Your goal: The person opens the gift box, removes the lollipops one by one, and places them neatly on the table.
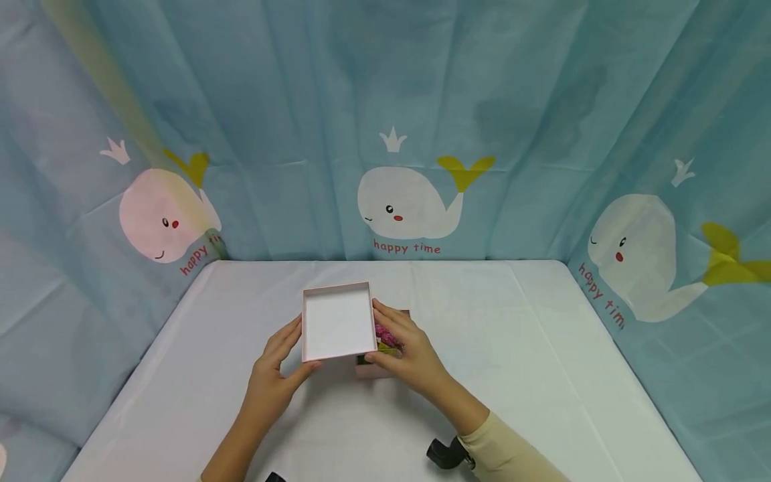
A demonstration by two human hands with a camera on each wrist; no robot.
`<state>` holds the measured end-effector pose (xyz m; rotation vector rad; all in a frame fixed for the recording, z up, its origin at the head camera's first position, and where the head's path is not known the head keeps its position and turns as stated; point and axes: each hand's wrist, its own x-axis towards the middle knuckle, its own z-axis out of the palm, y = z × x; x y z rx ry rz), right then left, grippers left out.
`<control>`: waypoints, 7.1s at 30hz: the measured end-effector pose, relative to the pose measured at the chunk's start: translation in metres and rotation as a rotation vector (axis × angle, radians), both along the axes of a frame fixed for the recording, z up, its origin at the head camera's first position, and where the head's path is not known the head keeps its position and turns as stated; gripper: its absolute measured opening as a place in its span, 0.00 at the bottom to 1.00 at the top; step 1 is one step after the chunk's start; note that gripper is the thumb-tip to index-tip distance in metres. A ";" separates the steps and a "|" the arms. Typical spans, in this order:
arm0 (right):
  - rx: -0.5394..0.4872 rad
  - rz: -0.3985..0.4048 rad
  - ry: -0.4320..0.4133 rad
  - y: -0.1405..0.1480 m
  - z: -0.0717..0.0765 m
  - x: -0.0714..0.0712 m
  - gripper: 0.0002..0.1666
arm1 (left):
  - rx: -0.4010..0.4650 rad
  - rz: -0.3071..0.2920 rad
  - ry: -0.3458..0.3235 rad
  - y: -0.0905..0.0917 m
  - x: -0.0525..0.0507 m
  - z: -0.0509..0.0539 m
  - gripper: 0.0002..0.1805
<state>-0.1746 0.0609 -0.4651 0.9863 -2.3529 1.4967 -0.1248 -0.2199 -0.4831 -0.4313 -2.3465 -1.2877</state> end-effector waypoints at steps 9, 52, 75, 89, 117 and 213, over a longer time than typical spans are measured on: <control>0.036 -0.002 -0.036 -0.036 0.003 0.003 0.47 | -0.053 0.061 0.010 -0.032 0.010 0.003 0.48; 0.189 -0.077 -0.196 -0.162 -0.065 0.001 0.43 | -0.185 0.096 -0.474 -0.142 0.018 -0.037 0.45; 0.585 -0.091 0.011 -0.162 -0.059 0.000 0.42 | -0.381 0.109 -0.587 -0.147 0.012 -0.036 0.56; 0.553 -0.063 -0.008 -0.153 -0.050 0.003 0.33 | -0.446 0.158 -0.712 -0.143 0.013 -0.020 0.58; 0.455 0.112 0.059 -0.092 0.015 0.011 0.24 | -0.215 0.178 -0.479 -0.061 0.004 0.015 0.41; 0.408 -0.274 0.053 -0.010 -0.010 -0.059 0.11 | 0.352 -0.097 -0.482 0.085 -0.014 -0.047 0.43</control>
